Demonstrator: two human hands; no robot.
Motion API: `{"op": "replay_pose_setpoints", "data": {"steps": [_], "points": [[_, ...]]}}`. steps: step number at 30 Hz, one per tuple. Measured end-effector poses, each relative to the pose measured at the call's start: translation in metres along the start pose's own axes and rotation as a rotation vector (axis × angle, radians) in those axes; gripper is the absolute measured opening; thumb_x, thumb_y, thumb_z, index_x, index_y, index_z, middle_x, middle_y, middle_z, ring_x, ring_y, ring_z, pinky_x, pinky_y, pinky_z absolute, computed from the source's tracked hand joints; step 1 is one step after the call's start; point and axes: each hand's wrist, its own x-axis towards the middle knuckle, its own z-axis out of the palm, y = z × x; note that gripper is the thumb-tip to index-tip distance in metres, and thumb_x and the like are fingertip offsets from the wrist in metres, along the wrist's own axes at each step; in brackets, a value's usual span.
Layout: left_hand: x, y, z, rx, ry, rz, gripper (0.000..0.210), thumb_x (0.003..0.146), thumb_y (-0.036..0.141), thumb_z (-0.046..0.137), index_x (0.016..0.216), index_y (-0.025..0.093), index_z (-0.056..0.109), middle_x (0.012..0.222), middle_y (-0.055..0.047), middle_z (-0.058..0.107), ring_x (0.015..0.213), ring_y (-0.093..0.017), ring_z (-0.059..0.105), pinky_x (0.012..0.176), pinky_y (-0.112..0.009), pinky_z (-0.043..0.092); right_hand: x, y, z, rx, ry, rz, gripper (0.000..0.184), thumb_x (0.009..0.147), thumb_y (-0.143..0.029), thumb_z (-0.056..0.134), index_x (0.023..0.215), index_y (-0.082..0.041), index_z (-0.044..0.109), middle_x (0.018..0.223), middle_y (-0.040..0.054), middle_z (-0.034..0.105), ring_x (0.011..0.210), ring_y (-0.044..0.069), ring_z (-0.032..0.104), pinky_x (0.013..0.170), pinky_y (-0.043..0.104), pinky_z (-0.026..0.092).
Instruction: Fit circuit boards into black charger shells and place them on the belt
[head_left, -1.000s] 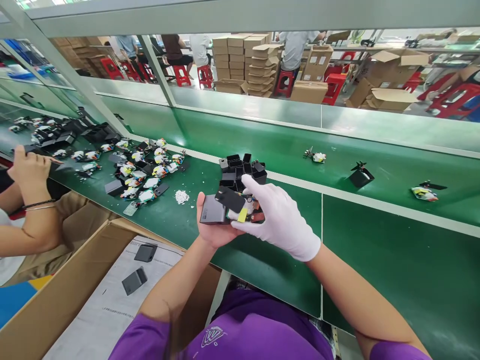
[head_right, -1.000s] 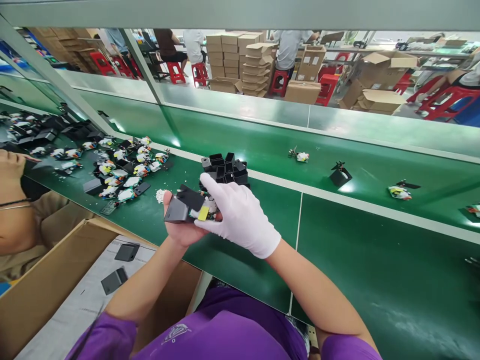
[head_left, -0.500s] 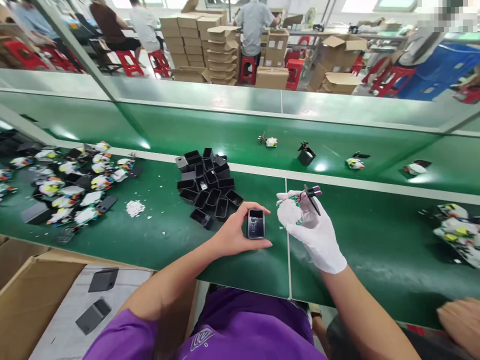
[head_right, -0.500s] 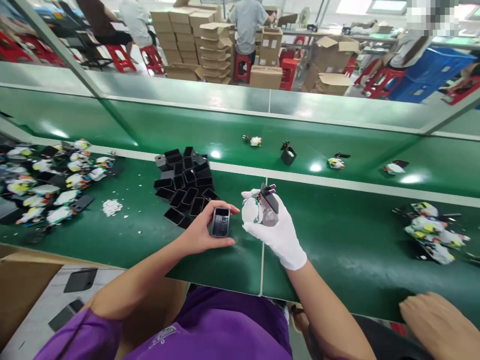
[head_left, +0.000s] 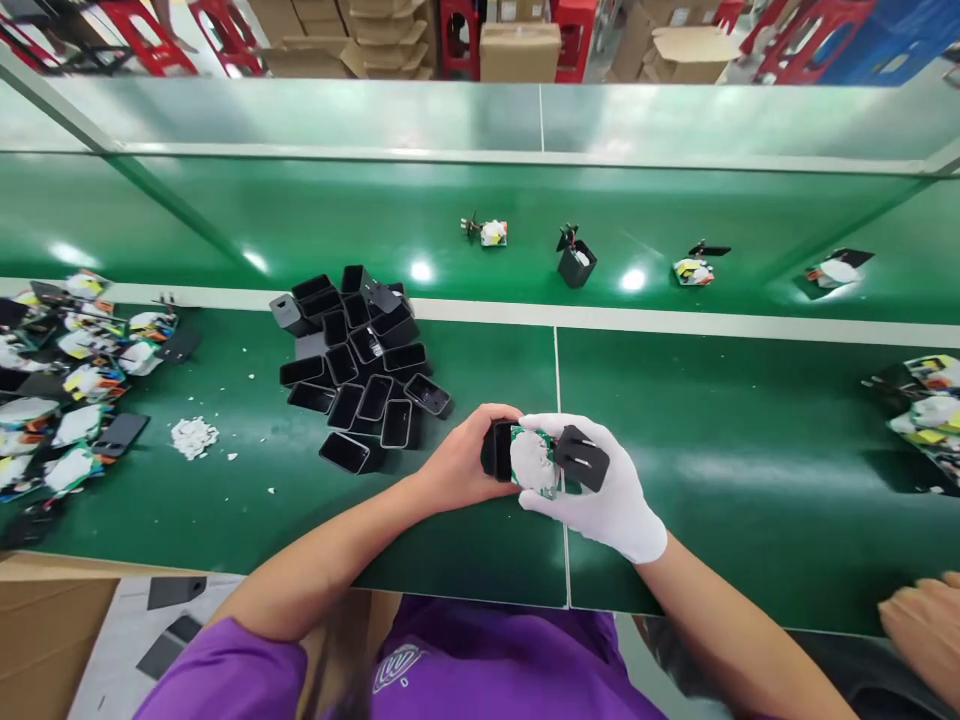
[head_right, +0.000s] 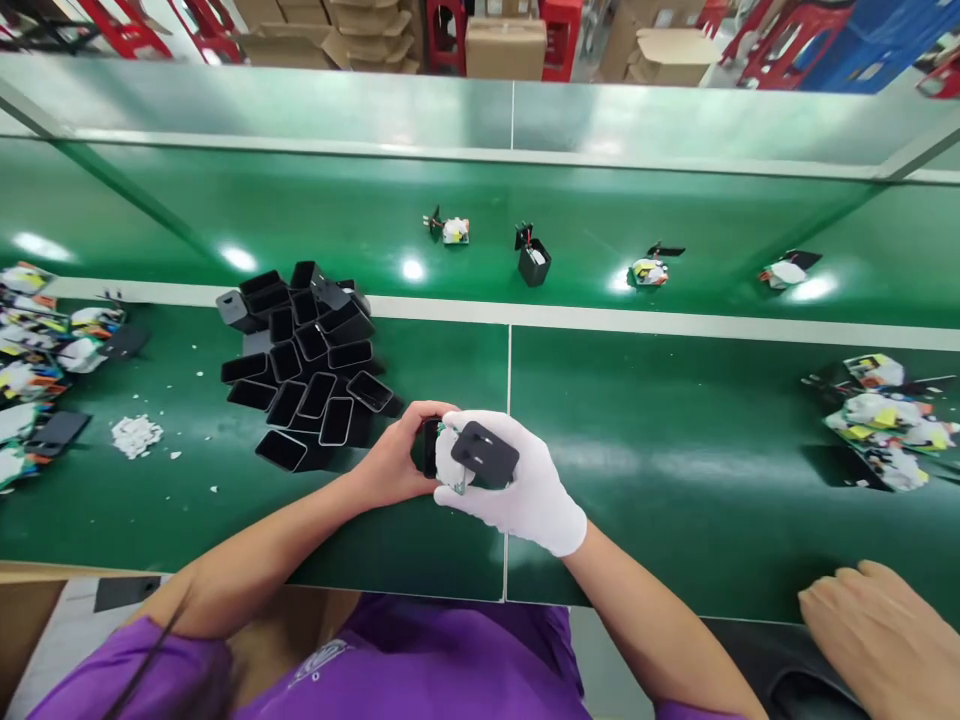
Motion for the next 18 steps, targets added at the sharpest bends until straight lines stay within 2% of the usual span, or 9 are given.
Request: {"op": "replay_pose_setpoints", "data": {"steps": [5,11,18], "points": [[-0.0054,0.0022,-0.0033,0.035,-0.051,0.038,0.061,0.064,0.029,0.082,0.116,0.023,0.051,0.114,-0.009,0.068,0.102,-0.025,0.067,0.089,-0.036,0.054,0.0021,0.0028,0.0027,-0.077,-0.042,-0.071,0.053,0.066,-0.023,0.089,0.113,-0.032,0.065,0.115,0.006,0.071,0.109,0.028,0.067,0.099,0.048,0.055],[-0.0067,0.0027,-0.0012,0.017,-0.065,-0.025,0.062,0.062,0.029,0.082,0.115,0.023,0.052,0.113,-0.008,0.068,0.1,-0.025,0.067,0.087,-0.035,0.053,0.0028,0.0044,0.0029,-0.108,-0.043,-0.057,0.054,0.067,-0.024,0.089,0.114,-0.034,0.064,0.115,0.0066,0.07,0.11,0.03,0.067,0.096,0.05,0.056],[-0.0073,0.0034,-0.001,-0.012,-0.034,-0.013,0.059,0.061,0.029,0.084,0.113,0.024,0.055,0.111,-0.006,0.069,0.097,-0.023,0.067,0.084,-0.033,0.054,0.0042,-0.0026,-0.0031,-0.143,-0.079,-0.059,0.056,0.069,-0.026,0.087,0.119,-0.035,0.063,0.117,0.0059,0.069,0.107,0.03,0.067,0.096,0.051,0.056]]}}
